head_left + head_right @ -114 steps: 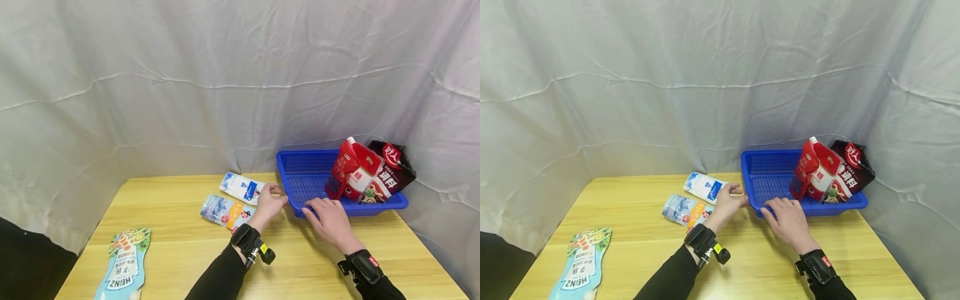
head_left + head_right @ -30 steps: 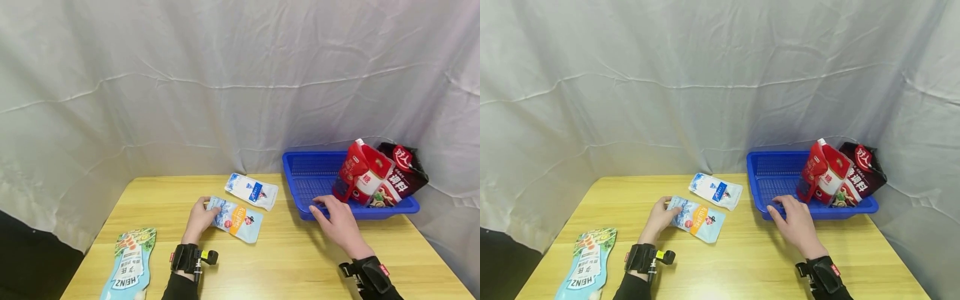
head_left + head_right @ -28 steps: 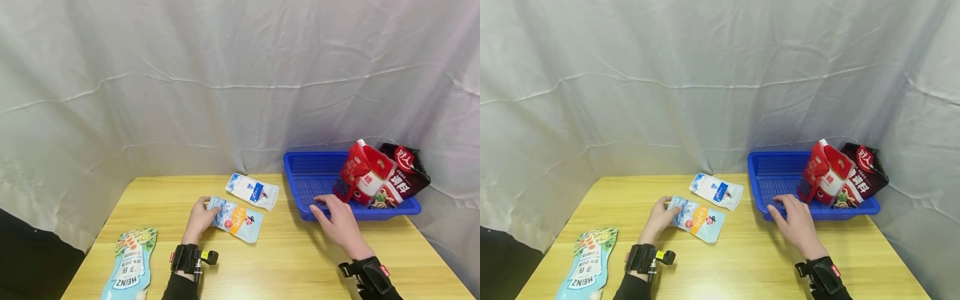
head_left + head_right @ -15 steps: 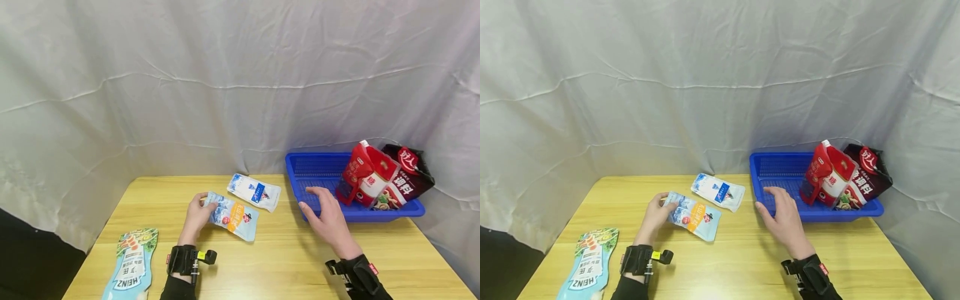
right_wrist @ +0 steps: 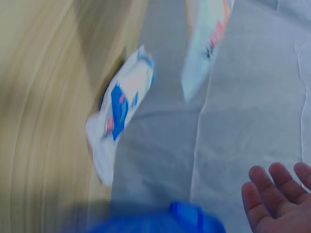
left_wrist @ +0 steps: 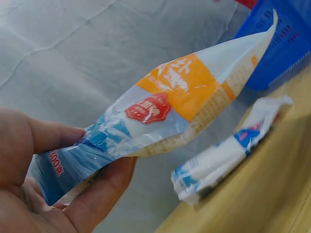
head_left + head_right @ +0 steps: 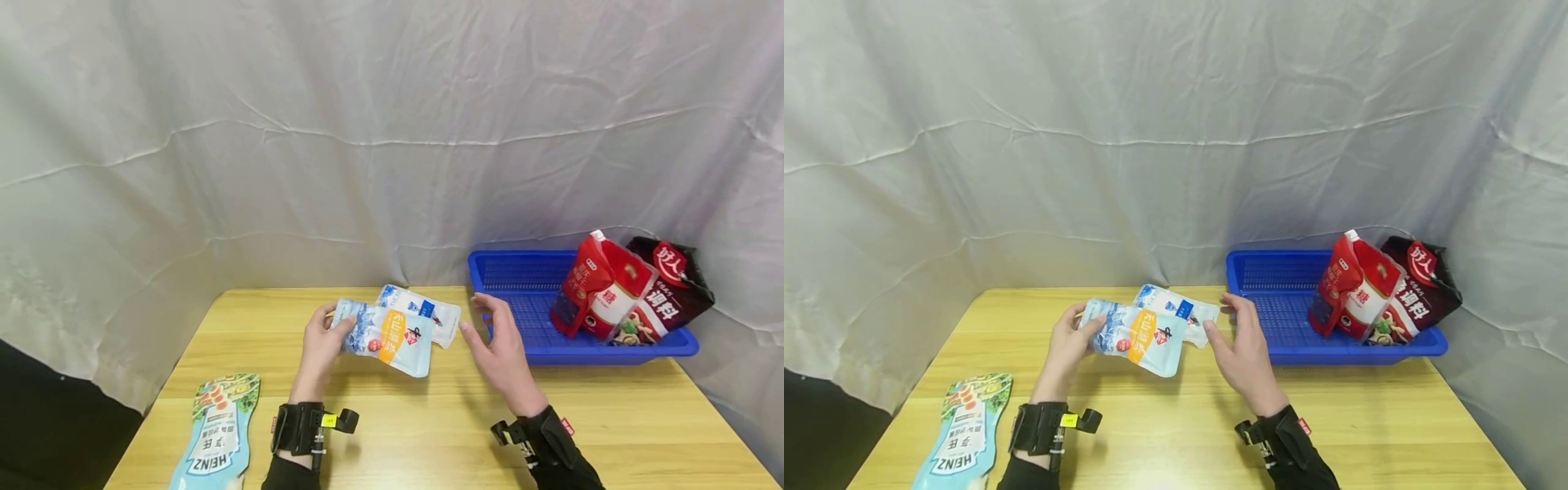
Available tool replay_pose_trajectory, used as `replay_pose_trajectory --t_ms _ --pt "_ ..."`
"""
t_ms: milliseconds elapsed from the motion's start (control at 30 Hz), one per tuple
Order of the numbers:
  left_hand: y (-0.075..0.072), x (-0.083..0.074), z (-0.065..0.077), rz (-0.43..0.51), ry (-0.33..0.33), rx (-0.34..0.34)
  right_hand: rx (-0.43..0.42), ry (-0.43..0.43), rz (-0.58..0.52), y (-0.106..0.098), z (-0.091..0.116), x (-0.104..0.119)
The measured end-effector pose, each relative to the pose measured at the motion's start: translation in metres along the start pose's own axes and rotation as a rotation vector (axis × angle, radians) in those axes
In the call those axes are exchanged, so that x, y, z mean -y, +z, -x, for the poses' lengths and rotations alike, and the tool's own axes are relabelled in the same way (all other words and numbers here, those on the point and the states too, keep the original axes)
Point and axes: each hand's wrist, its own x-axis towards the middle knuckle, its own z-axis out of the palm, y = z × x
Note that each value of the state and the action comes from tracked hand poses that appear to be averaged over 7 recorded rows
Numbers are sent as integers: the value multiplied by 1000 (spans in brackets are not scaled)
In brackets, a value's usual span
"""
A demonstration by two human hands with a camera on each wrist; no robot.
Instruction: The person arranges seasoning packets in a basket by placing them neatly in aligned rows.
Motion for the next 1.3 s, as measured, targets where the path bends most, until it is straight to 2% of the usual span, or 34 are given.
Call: replay_pose_trajectory --t_ms 100,333,500,567,700,833,1067,1300 --pt "4 -5 3 36 12 -2 33 118 -75 10 -2 6" --pt "12 -9 7 85 38 -11 110 470 -343 32 -3 16" --pt "19 -9 10 124 66 9 110 622 -527 42 0 18" --pt "22 -9 10 139 80 11 103 652 -595 45 0 18" --pt "28 -9 11 163 103 21 92 653 -723 49 1 20" --pt "34 -6 12 170 100 42 62 647 -778 50 3 22" --pt "42 -2 13 157 82 76 -12 685 -768 49 5 17" --pt "42 -1 12 116 85 131 -19 694 -704 41 0 14"
